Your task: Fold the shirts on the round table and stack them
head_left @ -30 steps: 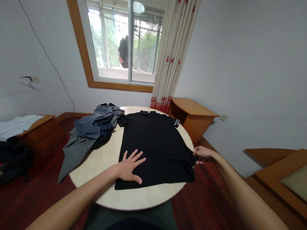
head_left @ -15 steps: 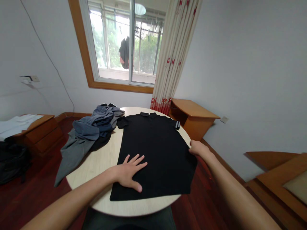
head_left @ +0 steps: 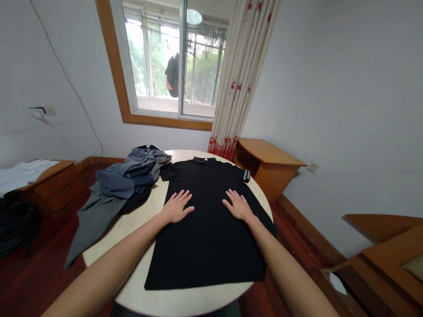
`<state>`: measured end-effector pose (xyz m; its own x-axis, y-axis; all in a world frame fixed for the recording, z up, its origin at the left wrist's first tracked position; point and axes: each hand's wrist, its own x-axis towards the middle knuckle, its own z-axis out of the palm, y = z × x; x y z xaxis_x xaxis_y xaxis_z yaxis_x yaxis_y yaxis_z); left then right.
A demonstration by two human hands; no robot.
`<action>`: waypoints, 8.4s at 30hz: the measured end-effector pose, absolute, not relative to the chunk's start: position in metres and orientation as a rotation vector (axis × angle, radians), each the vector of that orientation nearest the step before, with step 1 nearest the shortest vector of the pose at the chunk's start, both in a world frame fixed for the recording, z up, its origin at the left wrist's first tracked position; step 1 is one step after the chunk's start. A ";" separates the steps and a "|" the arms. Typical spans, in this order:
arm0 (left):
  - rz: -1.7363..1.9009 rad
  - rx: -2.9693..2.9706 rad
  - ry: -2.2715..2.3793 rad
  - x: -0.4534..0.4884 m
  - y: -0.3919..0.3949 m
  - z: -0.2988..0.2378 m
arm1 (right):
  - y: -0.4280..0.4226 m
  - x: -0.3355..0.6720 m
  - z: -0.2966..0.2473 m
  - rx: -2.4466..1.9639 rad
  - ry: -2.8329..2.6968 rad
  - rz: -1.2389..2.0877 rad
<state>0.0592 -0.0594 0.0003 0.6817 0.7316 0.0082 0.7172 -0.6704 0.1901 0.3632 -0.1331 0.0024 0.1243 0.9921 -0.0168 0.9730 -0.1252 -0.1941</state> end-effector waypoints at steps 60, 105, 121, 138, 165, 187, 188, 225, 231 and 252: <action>0.222 2.620 1.464 0.101 0.062 -0.004 | 0.041 0.388 0.000 -2.312 -1.938 0.206; 0.247 2.633 1.514 0.103 0.057 -0.002 | 0.143 0.347 0.012 -2.056 -1.861 -0.050; 0.286 2.626 1.497 0.105 0.059 -0.007 | 0.185 0.250 0.008 -2.049 -2.198 0.325; 0.296 2.628 1.486 0.105 0.058 -0.004 | 0.169 0.240 0.009 -1.859 -2.310 0.354; 0.254 2.647 1.500 0.103 0.061 -0.005 | 0.048 0.480 -0.003 -2.603 -1.638 0.094; 0.312 2.137 2.313 0.053 0.082 0.034 | 0.005 0.317 0.001 -2.058 -1.980 0.119; 0.308 2.088 2.319 0.054 0.082 0.036 | 0.006 0.318 0.001 -2.050 -1.981 0.118; 0.786 2.628 1.369 0.060 0.077 0.001 | 0.004 0.317 0.004 -2.017 -1.989 0.130; 0.362 2.555 1.635 0.061 0.082 -0.005 | -0.003 0.310 0.009 -1.695 -2.159 0.102; 0.173 2.523 1.639 0.104 0.192 -0.007 | -0.003 0.289 0.010 -1.604 -2.389 0.223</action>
<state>0.1043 0.1921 -0.0069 0.4043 0.9142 0.0263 0.8996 -0.4027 0.1687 0.2891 -0.0032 0.0097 -0.3596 0.9247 0.1247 0.8857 0.3803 -0.2664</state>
